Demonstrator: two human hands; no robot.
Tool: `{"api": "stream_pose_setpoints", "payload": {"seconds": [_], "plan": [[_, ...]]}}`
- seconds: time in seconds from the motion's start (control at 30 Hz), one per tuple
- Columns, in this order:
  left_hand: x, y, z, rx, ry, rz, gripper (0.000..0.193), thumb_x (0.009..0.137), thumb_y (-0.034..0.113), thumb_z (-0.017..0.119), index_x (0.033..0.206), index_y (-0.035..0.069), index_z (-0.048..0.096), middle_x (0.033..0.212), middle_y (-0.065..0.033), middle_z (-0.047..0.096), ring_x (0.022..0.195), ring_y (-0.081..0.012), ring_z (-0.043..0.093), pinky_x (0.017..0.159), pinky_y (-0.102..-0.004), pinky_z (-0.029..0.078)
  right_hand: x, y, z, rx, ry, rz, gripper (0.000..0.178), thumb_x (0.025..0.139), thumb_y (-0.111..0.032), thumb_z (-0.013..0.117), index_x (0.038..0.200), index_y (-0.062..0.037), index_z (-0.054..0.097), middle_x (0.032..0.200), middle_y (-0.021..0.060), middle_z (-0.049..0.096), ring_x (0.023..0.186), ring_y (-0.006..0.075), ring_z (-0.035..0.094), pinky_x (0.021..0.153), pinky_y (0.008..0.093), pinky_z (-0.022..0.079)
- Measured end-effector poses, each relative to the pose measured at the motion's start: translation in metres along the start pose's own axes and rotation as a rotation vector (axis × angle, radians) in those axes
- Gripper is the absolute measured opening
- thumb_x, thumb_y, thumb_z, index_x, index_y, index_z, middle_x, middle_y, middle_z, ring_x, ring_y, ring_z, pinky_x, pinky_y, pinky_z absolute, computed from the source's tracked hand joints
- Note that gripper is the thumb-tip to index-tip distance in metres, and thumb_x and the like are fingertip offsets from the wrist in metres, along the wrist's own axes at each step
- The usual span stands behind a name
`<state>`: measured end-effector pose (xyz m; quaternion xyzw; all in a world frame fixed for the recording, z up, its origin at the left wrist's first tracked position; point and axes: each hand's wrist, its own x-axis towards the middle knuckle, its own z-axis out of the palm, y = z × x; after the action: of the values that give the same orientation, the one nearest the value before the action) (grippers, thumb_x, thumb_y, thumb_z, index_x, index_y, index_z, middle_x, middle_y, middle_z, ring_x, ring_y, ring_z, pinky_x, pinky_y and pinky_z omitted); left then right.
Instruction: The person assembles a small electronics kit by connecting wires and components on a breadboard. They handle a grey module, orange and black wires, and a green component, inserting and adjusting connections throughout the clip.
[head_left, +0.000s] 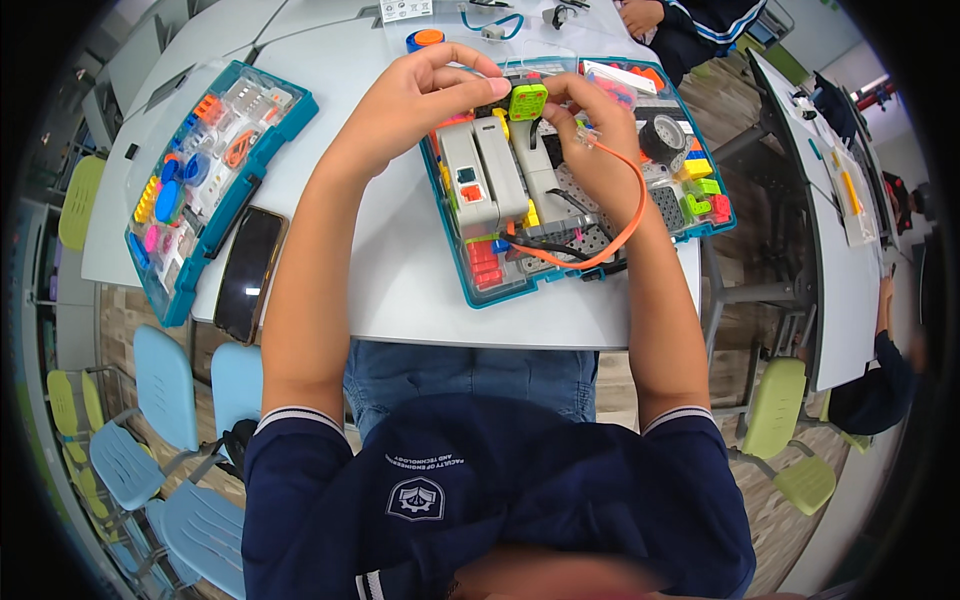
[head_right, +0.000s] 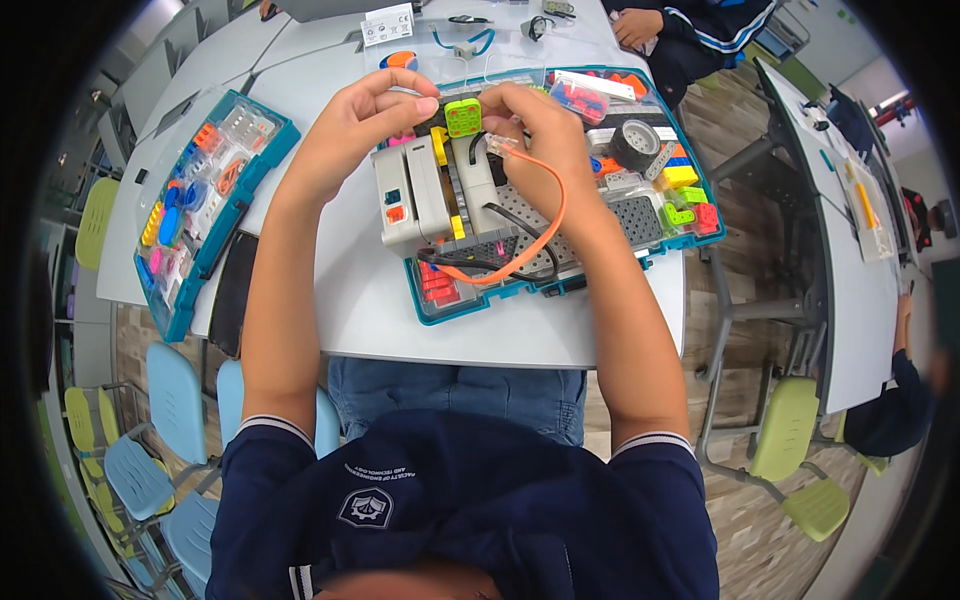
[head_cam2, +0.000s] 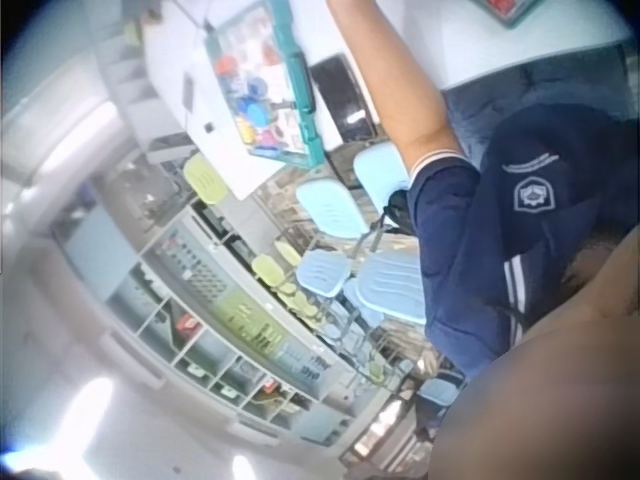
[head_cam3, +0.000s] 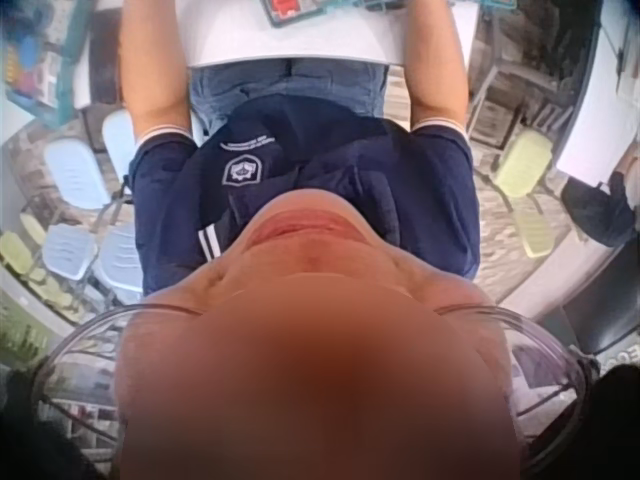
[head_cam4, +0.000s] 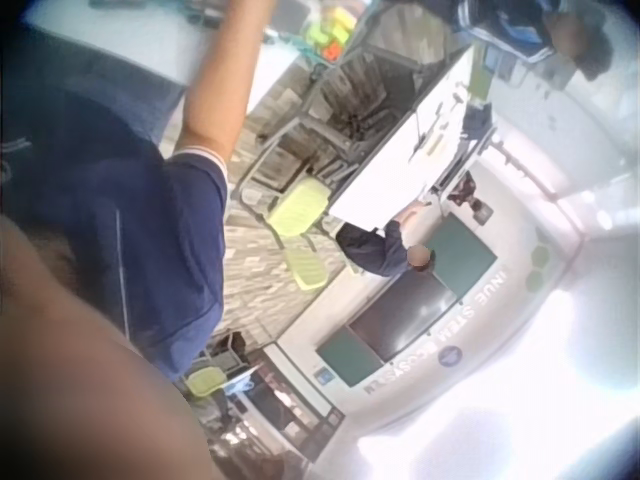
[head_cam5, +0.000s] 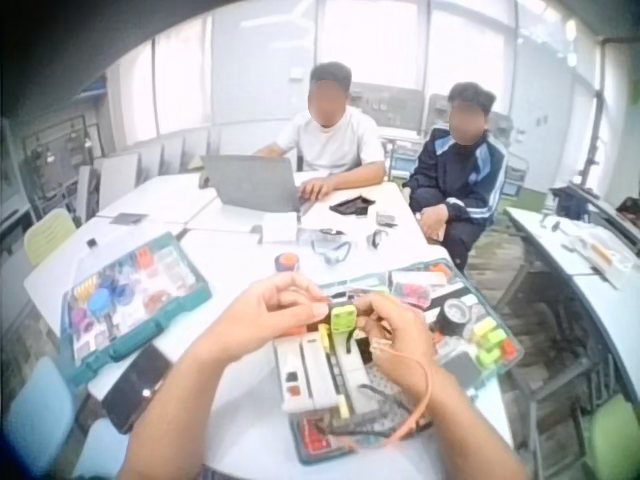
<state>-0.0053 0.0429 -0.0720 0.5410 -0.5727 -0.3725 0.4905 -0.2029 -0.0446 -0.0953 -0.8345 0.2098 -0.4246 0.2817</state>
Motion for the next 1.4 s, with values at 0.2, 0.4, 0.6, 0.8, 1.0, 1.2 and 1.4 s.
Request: {"api": "stream_pose_setpoints", "payload": {"seconds": [0.2, 0.4, 0.6, 0.8, 1.0, 1.2, 1.4], "plan": [[0.001, 0.000, 0.002, -0.010, 0.008, 0.046, 0.031, 0.090, 0.031, 0.068, 0.109, 0.007, 0.067, 0.091, -0.0019, 0.071, 0.088, -0.0091, 0.064, 0.084, -0.0241, 0.047, 0.006, -0.019, -0.015, -0.156, -0.015, 0.009, 0.032, 0.085, -0.032, 0.072, 0.081, -0.0026, 0.061, 0.067, 0.0095, 0.060, 0.058, 0.0220, 0.055, 0.055, 0.0332, 0.045], [-0.001, 0.003, -0.002, -0.044, -0.031, 0.030, 0.033, 0.090, 0.033, 0.069, 0.106, 0.004, 0.070, 0.089, -0.0041, 0.071, 0.086, -0.0097, 0.065, 0.082, -0.0246, 0.049, 0.011, -0.031, -0.009, -0.536, -0.109, -0.067, 0.051, 0.084, -0.051, 0.068, 0.073, -0.0021, 0.059, 0.066, 0.0131, 0.062, 0.057, 0.0280, 0.060, 0.053, 0.0379, 0.046], [-0.005, 0.004, 0.001, -0.013, 0.037, 0.144, 0.025, 0.090, 0.022, 0.071, 0.104, 0.001, 0.073, 0.086, -0.0057, 0.071, 0.080, -0.0087, 0.065, 0.073, -0.0217, 0.052, 0.011, -0.032, -0.004, -0.614, -0.112, -0.129, 0.049, 0.090, -0.044, 0.062, 0.072, 0.0000, 0.054, 0.067, 0.0189, 0.063, 0.056, 0.0337, 0.063, 0.049, 0.0416, 0.048], [-0.005, 0.002, 0.010, 0.170, 0.194, 0.268, 0.019, 0.086, 0.020, 0.072, 0.093, 0.003, 0.077, 0.074, -0.0054, 0.071, 0.068, -0.0073, 0.065, 0.061, -0.0210, 0.050, 0.012, -0.034, -0.003, -0.583, -0.157, -0.119, 0.042, 0.094, -0.037, 0.059, 0.080, 0.0024, 0.052, 0.072, 0.0237, 0.063, 0.062, 0.0385, 0.063, 0.054, 0.0450, 0.049], [-0.006, 0.000, 0.011, 0.178, 0.232, 0.323, 0.019, 0.084, 0.021, 0.072, 0.089, 0.003, 0.077, 0.069, -0.0055, 0.071, 0.064, -0.0080, 0.066, 0.059, -0.0216, 0.050, 0.015, -0.036, -0.008, -0.514, -0.296, -0.034, 0.041, 0.095, -0.035, 0.056, 0.086, 0.0045, 0.051, 0.077, 0.0281, 0.063, 0.071, 0.0429, 0.063, 0.062, 0.0485, 0.049], [-0.010, 0.007, 0.013, 0.097, 0.180, 0.206, 0.018, 0.087, 0.009, 0.072, 0.101, -0.002, 0.073, 0.091, -0.0074, 0.072, 0.079, -0.0070, 0.064, 0.064, -0.0195, 0.053, 0.021, -0.038, -0.015, -0.470, -0.352, -0.008, 0.041, 0.093, -0.034, 0.057, 0.089, 0.0055, 0.051, 0.081, 0.0299, 0.062, 0.074, 0.0466, 0.061, 0.067, 0.0504, 0.048], [-0.014, 0.014, 0.020, 0.259, 0.263, 0.370, 0.015, 0.083, 0.010, 0.073, 0.094, 0.001, 0.075, 0.081, -0.0090, 0.073, 0.068, -0.0094, 0.067, 0.060, -0.0218, 0.052, 0.018, -0.043, -0.017, -0.453, -0.338, 0.023, 0.036, 0.090, -0.029, 0.065, 0.087, 0.0041, 0.050, 0.077, 0.0250, 0.061, 0.070, 0.0428, 0.061, 0.059, 0.0468, 0.048]]}}
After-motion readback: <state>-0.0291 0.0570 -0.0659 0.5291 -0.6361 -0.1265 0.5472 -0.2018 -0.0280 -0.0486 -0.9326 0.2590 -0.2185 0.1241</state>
